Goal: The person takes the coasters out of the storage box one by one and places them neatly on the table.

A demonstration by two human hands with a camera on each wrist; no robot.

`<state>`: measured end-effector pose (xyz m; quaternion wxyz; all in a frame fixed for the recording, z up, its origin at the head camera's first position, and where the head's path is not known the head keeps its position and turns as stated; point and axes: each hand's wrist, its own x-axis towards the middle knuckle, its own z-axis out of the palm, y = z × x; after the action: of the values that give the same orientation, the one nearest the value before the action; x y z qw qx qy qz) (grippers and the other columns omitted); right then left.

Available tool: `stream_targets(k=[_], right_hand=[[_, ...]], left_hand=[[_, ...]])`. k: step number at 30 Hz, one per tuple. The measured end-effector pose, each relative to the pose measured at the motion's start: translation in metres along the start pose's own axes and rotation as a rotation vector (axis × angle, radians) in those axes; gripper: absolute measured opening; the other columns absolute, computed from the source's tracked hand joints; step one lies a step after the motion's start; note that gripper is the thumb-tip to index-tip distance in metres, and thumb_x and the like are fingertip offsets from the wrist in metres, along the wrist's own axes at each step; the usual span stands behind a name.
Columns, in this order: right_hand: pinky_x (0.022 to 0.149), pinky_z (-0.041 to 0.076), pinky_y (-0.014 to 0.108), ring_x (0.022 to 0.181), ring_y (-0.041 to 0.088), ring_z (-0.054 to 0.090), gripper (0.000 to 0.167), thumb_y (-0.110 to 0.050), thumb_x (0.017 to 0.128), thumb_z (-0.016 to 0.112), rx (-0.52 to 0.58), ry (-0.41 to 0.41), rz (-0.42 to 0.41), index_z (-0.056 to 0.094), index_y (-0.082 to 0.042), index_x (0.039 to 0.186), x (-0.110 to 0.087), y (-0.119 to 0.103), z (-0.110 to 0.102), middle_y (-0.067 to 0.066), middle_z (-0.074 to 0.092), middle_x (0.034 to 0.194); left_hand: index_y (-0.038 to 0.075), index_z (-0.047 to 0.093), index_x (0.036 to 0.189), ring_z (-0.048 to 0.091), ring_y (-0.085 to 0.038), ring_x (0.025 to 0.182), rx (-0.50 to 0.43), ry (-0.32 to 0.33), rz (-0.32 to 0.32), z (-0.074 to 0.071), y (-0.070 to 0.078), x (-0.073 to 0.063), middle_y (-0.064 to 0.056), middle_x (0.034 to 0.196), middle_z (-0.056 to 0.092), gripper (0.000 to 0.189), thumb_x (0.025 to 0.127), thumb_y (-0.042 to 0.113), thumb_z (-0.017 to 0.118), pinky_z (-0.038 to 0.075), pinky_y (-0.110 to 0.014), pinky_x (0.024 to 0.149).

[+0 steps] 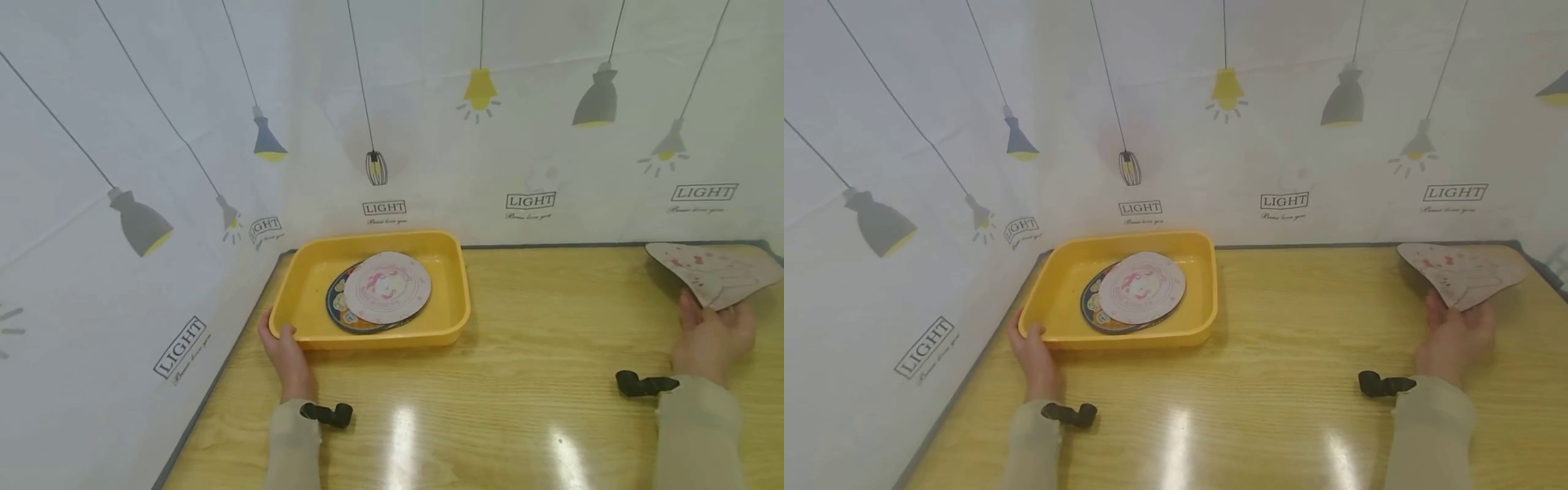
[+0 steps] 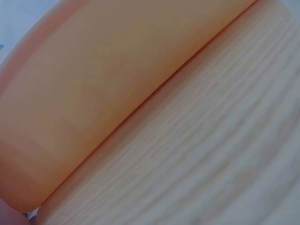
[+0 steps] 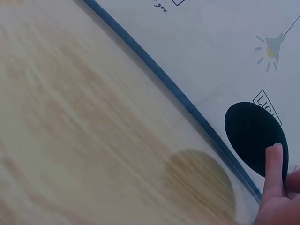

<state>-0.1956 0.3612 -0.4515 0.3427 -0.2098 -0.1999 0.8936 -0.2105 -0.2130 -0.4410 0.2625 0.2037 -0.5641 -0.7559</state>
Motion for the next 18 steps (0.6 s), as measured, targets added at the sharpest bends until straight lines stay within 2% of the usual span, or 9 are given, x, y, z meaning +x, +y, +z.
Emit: stream_targets(k=[3,8,13,18], right_hand=[[0.071,0.051,0.033,0.082,0.027,0.06,0.042,0.014,0.086,0.038,-0.004,0.001,-0.006,0.054,-0.008,0.118,-0.001,0.001,0.0,0.009,0.05,0.12],[0.066,0.052,0.033,0.079,0.028,0.061,0.042,0.015,0.086,0.036,-0.003,-0.005,-0.024,0.055,-0.007,0.117,0.005,-0.001,-0.003,0.008,0.049,0.122],[0.07,0.051,0.032,0.085,0.026,0.061,0.044,0.015,0.085,0.04,-0.011,-0.029,0.033,0.058,-0.011,0.117,0.01,0.001,-0.006,0.005,0.048,0.125],[0.066,0.052,0.034,0.074,0.029,0.063,0.04,0.009,0.087,0.042,0.015,-0.01,0.069,0.059,-0.013,0.116,0.009,0.0,-0.005,0.004,0.049,0.122]], left_hand=[[0.014,0.036,0.127,0.042,-0.027,0.113,0.011,0.009,0.001,-0.002,-0.002,0.002,-0.005,0.128,0.04,0.053,0.076,0.0,0.036,0.033,-0.038,0.093],[0.018,0.038,0.125,0.044,-0.024,0.11,0.015,0.019,0.006,-0.005,-0.016,0.008,-0.001,0.125,0.041,0.051,0.077,0.001,0.037,0.035,-0.035,0.091],[0.019,0.038,0.125,0.043,-0.023,0.11,0.021,0.022,0.017,-0.008,-0.017,0.01,-0.001,0.124,0.042,0.051,0.077,0.002,0.037,0.035,-0.034,0.091],[0.02,0.038,0.125,0.044,-0.021,0.11,0.027,0.01,0.013,-0.007,-0.016,0.011,0.001,0.125,0.042,0.051,0.077,0.002,0.037,0.035,-0.033,0.091]])
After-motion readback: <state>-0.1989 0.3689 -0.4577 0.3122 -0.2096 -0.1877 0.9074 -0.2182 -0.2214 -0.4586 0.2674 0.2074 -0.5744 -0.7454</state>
